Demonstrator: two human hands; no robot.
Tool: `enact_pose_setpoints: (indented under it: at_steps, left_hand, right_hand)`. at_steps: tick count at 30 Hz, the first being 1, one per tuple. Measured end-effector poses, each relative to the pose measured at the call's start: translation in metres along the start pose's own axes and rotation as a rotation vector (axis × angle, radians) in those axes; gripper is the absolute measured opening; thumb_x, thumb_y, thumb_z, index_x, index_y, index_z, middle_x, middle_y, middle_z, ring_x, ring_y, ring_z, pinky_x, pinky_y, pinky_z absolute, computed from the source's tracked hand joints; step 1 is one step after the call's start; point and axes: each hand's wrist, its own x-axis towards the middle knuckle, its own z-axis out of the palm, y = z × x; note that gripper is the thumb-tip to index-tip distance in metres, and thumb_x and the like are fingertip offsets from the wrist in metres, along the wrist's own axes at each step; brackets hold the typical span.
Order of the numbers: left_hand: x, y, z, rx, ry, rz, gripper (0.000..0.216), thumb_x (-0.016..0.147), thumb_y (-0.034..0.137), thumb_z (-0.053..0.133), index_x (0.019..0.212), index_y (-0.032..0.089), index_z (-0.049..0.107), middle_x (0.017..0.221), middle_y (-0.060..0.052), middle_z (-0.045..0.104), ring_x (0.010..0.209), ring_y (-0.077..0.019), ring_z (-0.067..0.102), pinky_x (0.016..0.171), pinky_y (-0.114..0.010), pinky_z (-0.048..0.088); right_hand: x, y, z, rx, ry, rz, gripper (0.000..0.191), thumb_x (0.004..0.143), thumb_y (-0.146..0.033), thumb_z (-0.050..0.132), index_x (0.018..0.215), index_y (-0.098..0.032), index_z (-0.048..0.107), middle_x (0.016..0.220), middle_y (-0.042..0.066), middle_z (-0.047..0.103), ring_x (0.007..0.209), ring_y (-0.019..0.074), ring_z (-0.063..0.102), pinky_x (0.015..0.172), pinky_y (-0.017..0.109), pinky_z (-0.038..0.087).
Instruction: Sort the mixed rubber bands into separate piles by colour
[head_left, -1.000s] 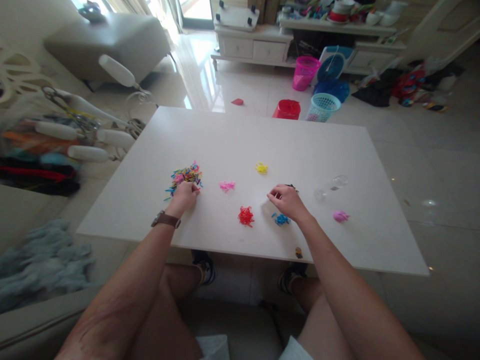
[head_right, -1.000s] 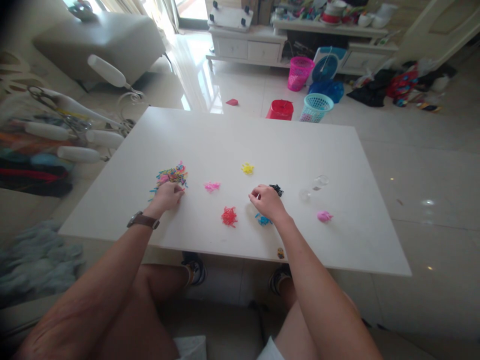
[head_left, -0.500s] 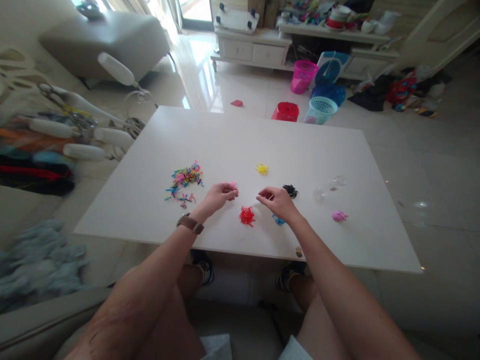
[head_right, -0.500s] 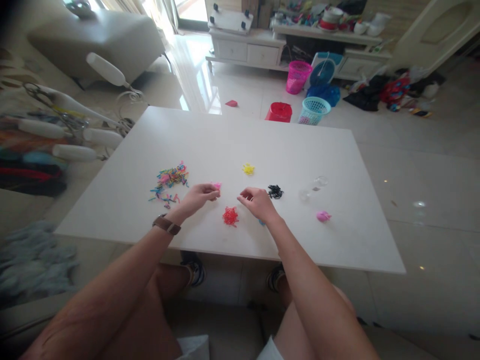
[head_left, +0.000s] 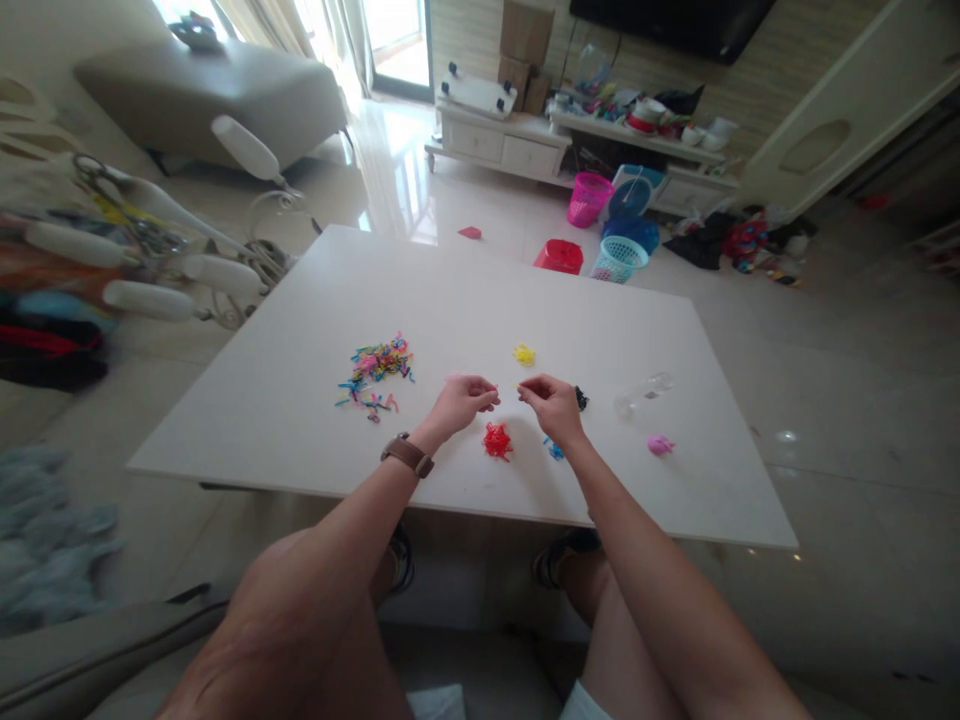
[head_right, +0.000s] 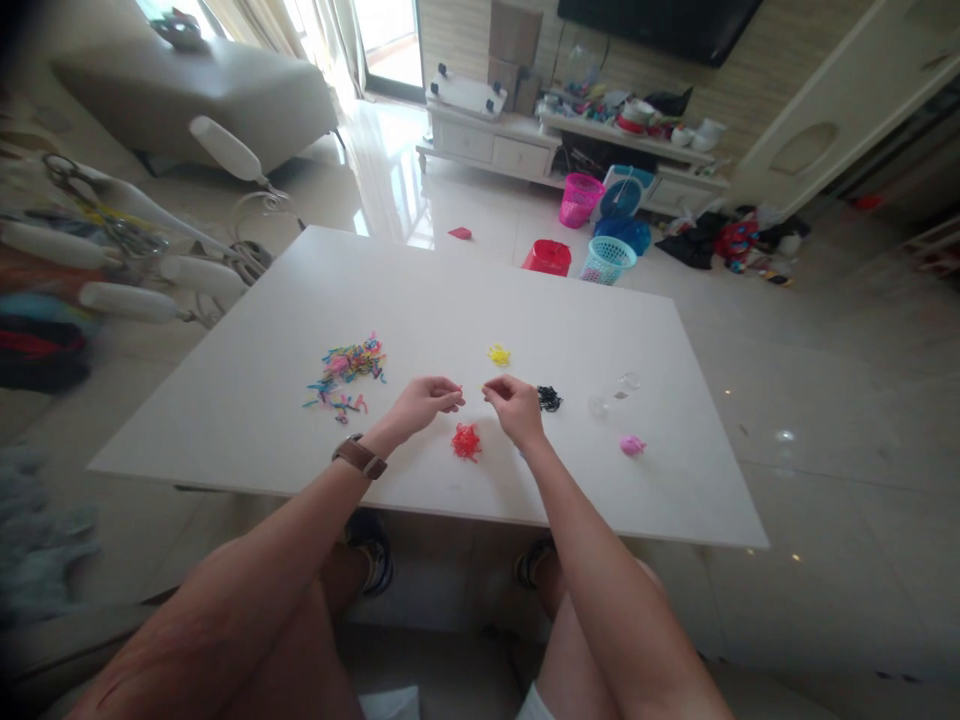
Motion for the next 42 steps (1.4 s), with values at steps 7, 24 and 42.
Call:
enact_pose_setpoints:
  at_steps: [7, 24, 42]
  left_hand:
    - [-0.007, 0.012, -0.011, -0.060, 0.008, -0.003, 0.025, 0.077, 0.037, 0.076, 0.082, 0.013, 0.071, 0.082, -0.012, 0.076, 0.068, -0.0154, 0.066, 0.069, -0.029, 0.050]
    - [0.003, 0.003, -0.022, -0.040, -0.029, -0.003, 0.031, 0.078, 0.044, 0.071, 0.075, 0.014, 0.069, 0.076, -0.007, 0.069, 0.062, -0.0120, 0.059, 0.062, -0.026, 0.045]
    - [-0.015, -0.031, 0.010, 0.622, -0.053, 0.268, 0.006, 0.068, 0.013, 0.067, 0.070, 0.016, 0.072, 0.073, -0.008, 0.071, 0.067, -0.0187, 0.060, 0.071, -0.033, 0.048]
  right_hand:
    - [0.031, 0.024, -0.005, -0.149, 0.263, 0.181, 0.022, 0.073, -0.040, 0.071, 0.074, -0.018, 0.070, 0.069, 0.005, 0.073, 0.065, 0.0205, 0.070, 0.065, 0.030, 0.055]
    - [0.085, 0.029, -0.013, -0.383, 0.249, 0.262, 0.017, 0.073, -0.026, 0.064, 0.086, -0.015, 0.067, 0.073, 0.002, 0.069, 0.058, 0.0123, 0.062, 0.065, 0.025, 0.051]
    - [-0.275, 0.007, -0.172, -0.711, 0.078, 0.189, 0.037, 0.090, -0.044, 0.048, 0.111, -0.026, 0.073, 0.127, 0.011, 0.068, 0.122, 0.0301, 0.060, 0.110, 0.050, 0.044]
